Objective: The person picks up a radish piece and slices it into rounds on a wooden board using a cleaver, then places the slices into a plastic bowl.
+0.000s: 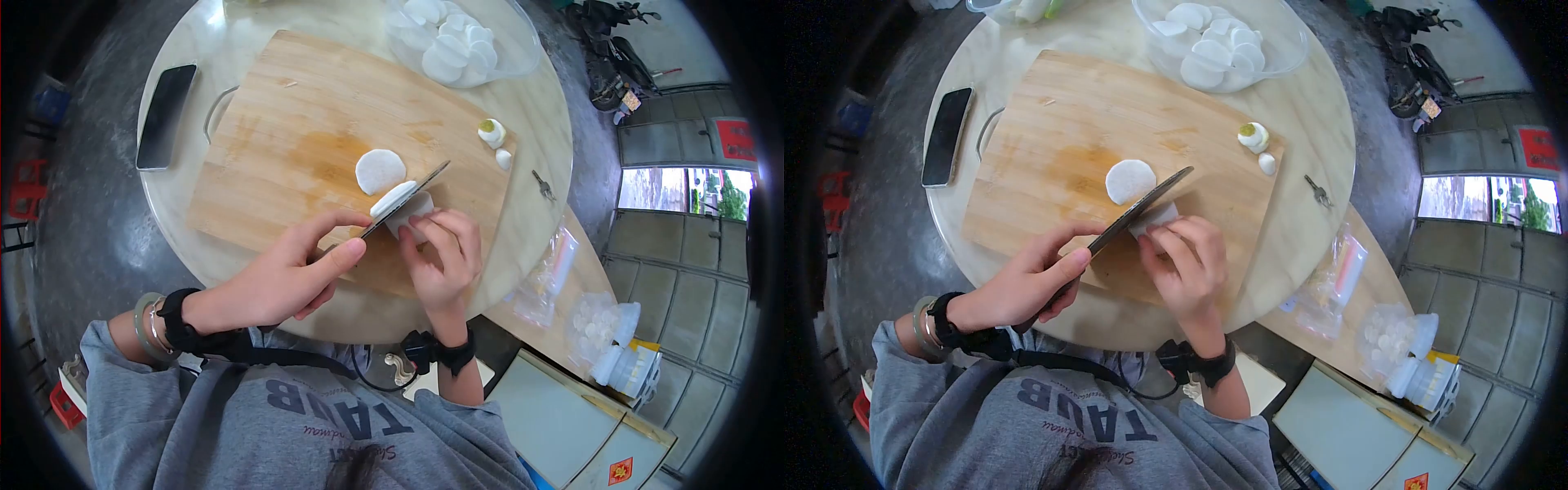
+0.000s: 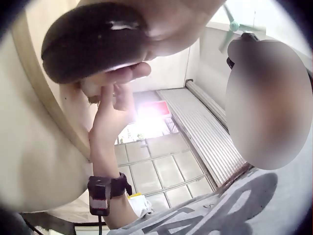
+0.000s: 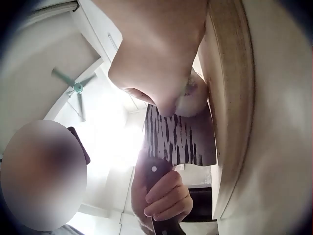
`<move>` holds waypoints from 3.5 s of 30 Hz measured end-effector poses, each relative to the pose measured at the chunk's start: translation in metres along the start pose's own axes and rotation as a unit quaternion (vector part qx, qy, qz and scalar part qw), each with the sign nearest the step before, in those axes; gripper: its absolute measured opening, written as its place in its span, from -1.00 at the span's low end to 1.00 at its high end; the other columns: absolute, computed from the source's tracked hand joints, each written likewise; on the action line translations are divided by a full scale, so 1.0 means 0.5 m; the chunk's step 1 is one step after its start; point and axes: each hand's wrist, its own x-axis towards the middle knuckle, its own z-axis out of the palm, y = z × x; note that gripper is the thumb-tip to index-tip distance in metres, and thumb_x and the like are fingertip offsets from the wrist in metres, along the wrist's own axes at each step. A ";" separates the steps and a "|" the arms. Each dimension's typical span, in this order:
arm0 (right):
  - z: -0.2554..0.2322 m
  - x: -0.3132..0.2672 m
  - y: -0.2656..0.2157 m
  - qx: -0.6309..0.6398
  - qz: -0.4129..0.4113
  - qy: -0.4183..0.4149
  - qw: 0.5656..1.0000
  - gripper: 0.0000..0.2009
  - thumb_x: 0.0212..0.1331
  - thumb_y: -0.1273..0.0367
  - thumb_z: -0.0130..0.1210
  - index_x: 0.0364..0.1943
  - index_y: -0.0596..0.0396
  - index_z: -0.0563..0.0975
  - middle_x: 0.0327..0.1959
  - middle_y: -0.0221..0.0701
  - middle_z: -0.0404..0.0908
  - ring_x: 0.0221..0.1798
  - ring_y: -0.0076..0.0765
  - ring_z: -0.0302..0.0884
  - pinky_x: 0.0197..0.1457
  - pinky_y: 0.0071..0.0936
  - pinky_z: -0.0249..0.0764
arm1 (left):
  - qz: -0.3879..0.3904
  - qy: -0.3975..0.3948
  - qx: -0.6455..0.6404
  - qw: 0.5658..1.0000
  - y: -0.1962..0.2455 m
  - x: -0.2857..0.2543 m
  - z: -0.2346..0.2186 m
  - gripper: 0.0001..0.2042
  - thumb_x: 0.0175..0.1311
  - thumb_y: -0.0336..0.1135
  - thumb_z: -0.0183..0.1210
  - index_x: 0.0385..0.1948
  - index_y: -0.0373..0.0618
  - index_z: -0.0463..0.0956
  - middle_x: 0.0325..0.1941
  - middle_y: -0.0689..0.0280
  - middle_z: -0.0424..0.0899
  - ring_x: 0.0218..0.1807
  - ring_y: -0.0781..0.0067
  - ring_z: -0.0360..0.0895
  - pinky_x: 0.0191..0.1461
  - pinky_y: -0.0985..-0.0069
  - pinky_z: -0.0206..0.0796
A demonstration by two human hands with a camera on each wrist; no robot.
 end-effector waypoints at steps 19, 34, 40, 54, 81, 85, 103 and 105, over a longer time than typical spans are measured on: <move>-0.003 -0.003 -0.004 -0.021 -0.018 -0.013 1.000 -0.73 -0.33 0.53 0.36 -0.41 0.05 0.59 -0.34 -0.41 0.53 -0.26 -0.19 0.49 -0.23 -0.34 0.45 | -0.031 -0.100 -0.046 0.993 0.011 0.023 -0.020 -0.51 0.45 -0.13 -0.14 0.34 0.09 -0.07 -0.67 0.29 0.47 -0.68 0.50 0.46 -0.61 0.60 0.33; -0.015 -0.002 -0.006 -0.032 0.001 -0.041 0.999 -0.72 -0.35 0.53 0.35 -0.41 0.07 0.59 -0.29 -0.38 0.53 -0.22 -0.18 0.49 -0.20 -0.33 0.45 | -0.058 -0.195 -0.099 0.974 0.023 0.046 -0.025 -0.34 0.44 -0.21 -0.12 0.41 0.19 -0.38 -0.55 0.20 0.52 -0.56 0.39 0.57 -0.51 0.48 0.51; -0.008 -0.005 -0.003 -0.029 -0.003 -0.025 0.999 -0.73 -0.32 0.52 0.36 -0.40 0.05 0.59 -0.31 -0.39 0.53 -0.24 -0.20 0.50 -0.21 -0.34 0.45 | -0.054 -0.155 -0.122 0.979 0.006 0.033 -0.019 -0.39 0.46 -0.15 -0.17 0.42 0.21 -0.34 -0.55 0.22 0.52 -0.62 0.42 0.52 -0.59 0.56 0.41; -0.003 -0.003 -0.003 0.004 0.017 -0.011 1.000 -0.75 -0.26 0.53 0.35 -0.40 0.03 0.58 -0.34 -0.40 0.51 -0.27 -0.24 0.49 -0.24 -0.38 0.45 | -0.146 -0.137 -0.342 0.918 -0.040 0.006 -0.106 -0.45 0.39 0.11 -0.17 -0.82 0.03 0.15 -0.83 0.54 0.09 -0.84 0.71 0.03 -0.75 0.70 -0.02; -0.009 -0.010 -0.004 0.011 0.021 0.015 1.000 -0.69 -0.35 0.51 0.34 -0.40 0.06 0.53 -0.32 -0.35 0.52 -0.32 -0.24 0.50 -0.36 -0.42 0.46 | 0.184 0.081 0.194 0.960 -0.032 -0.052 -0.031 -0.44 0.10 -0.53 0.20 0.22 -0.11 0.30 -0.61 0.47 0.46 -0.48 0.77 0.39 -0.42 0.69 0.22; -0.010 -0.007 -0.010 -0.026 -0.020 0.015 0.999 -0.70 -0.35 0.50 0.35 -0.39 0.06 0.55 -0.31 -0.36 0.53 -0.34 -0.22 0.50 -0.37 -0.42 0.47 | 0.217 0.053 0.199 0.954 -0.016 -0.039 0.015 -0.39 0.08 -0.49 0.23 0.25 -0.10 0.27 -0.57 0.44 0.38 -0.56 0.72 0.23 -0.47 0.67 0.13; -0.006 -0.086 0.027 -0.003 0.042 0.012 0.999 -0.76 -0.21 0.42 0.30 -0.38 0.18 0.59 -0.34 -0.29 0.54 -0.31 0.00 0.55 -0.36 -0.26 0.51 | 0.203 0.029 0.273 0.940 -0.037 -0.017 0.032 -0.34 0.02 -0.47 0.29 0.26 -0.14 0.26 -0.12 0.05 0.64 -0.24 0.34 0.66 -0.16 0.52 0.42; -0.006 -0.087 0.027 -0.002 0.044 0.014 0.999 -0.76 -0.22 0.42 0.30 -0.38 0.18 0.59 -0.34 -0.29 0.54 -0.31 0.00 0.56 -0.35 -0.26 0.51 | 0.183 0.024 0.274 0.944 -0.034 -0.018 0.030 -0.34 0.02 -0.47 0.29 0.26 -0.14 0.26 -0.12 0.07 0.64 -0.26 0.35 0.66 -0.18 0.52 0.42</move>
